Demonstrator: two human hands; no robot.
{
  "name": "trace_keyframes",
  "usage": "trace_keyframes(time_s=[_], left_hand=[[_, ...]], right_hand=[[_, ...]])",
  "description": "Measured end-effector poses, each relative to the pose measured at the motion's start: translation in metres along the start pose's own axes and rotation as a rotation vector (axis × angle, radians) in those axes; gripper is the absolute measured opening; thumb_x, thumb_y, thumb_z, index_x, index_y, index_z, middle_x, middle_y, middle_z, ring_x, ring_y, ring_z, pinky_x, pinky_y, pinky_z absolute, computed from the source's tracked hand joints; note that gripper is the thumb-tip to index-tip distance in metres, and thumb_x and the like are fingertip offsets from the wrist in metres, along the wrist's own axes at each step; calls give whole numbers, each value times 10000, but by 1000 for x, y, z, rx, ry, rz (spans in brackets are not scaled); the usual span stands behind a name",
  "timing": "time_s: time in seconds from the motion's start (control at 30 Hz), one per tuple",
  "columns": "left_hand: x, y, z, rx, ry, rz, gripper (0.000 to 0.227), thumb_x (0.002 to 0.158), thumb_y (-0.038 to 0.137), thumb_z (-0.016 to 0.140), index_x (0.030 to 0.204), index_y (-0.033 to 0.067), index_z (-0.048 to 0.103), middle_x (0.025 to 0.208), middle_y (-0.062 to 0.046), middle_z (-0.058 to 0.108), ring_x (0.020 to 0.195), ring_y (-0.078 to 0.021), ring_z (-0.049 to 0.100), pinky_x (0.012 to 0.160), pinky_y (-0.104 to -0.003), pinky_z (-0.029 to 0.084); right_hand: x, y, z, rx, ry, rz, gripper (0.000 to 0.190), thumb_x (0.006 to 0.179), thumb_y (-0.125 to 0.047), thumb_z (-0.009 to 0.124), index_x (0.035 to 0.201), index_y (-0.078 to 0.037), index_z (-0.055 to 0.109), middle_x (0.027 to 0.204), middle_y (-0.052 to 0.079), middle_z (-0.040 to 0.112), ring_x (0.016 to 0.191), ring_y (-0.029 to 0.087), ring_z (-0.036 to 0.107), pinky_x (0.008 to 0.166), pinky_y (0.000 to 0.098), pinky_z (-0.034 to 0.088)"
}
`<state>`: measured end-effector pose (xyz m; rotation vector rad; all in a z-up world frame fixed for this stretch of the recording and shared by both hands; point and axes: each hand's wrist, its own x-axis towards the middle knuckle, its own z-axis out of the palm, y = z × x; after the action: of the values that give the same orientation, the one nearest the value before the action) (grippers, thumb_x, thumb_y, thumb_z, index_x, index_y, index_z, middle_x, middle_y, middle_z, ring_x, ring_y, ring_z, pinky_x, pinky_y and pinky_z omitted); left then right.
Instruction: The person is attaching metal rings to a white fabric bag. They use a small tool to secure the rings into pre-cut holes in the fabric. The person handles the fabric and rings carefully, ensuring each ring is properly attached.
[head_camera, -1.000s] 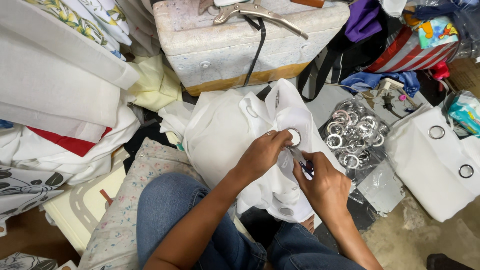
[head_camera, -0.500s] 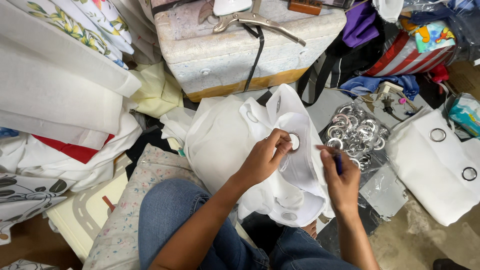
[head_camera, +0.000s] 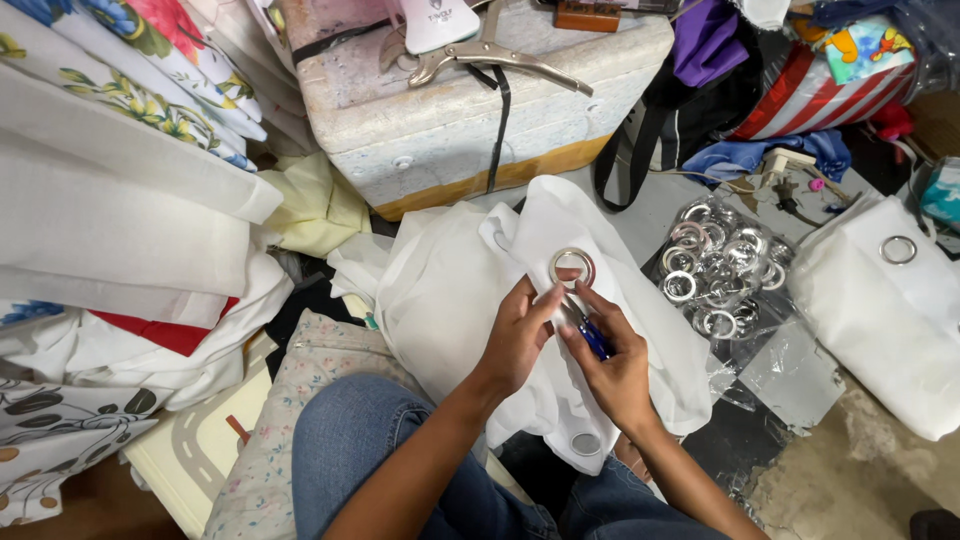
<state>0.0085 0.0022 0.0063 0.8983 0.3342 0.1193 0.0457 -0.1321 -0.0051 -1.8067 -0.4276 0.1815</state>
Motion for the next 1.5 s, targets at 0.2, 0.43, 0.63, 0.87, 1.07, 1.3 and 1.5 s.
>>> trace_keyframes(time_s=[0.2,0.43,0.63,0.87,1.07,1.3,1.5], left_hand=[[5,-6,-9,-138,43,-84,385,1090,293,583,1306,-25,602,1161,-102,645,1059,-181,655,962,-413,584],[8,-20,-24,-133,-22,-59,398,1131,224,469,1442,-24,487,1359,-239,642,1235,-284,646,1029,-516,546],[10,-40,-26,-146,10,-86,395,1144,265,462,1387,-28,570,1339,-206,664,1252,-278,649,1065,-480,528],[4,-18,-6,-227,123,-104,357,1115,275,532,1312,-8,622,1247,-112,690,1097,-156,677,1010,-352,559],[24,-92,-44,-44,166,-54,299,1107,245,584,1200,-18,690,1101,-131,741,1056,-222,722,983,-412,588],[41,-131,-60,59,200,8,294,1100,197,597,1209,-63,682,1070,-189,756,1089,-310,731,950,-432,588],[48,-137,-58,85,224,13,307,1103,186,589,1223,-84,674,1045,-214,760,1052,-312,734,929,-430,594]], right_hand=[[-3,27,-12,-101,43,-104,326,993,-189,683,1297,-81,726,842,85,760,569,112,486,513,270,384],[-5,5,-4,-283,-119,-71,476,1017,-238,590,1463,-80,541,624,51,610,489,216,493,523,334,414],[-6,22,0,-378,-59,-81,421,1013,-261,642,1415,-139,631,686,70,647,527,248,579,549,350,439],[-2,11,7,-352,24,-133,367,986,-232,693,1347,-169,715,1073,76,811,905,328,769,739,389,570],[7,6,8,-225,38,-95,303,1035,-211,647,1319,-141,725,1226,63,783,1039,248,756,860,371,567],[13,17,12,-34,2,93,339,1084,-207,565,1388,-114,681,1302,88,744,1087,117,627,881,324,538],[21,-4,14,28,-19,178,335,1080,-184,565,1389,-167,692,582,-22,516,596,53,419,545,194,384]])
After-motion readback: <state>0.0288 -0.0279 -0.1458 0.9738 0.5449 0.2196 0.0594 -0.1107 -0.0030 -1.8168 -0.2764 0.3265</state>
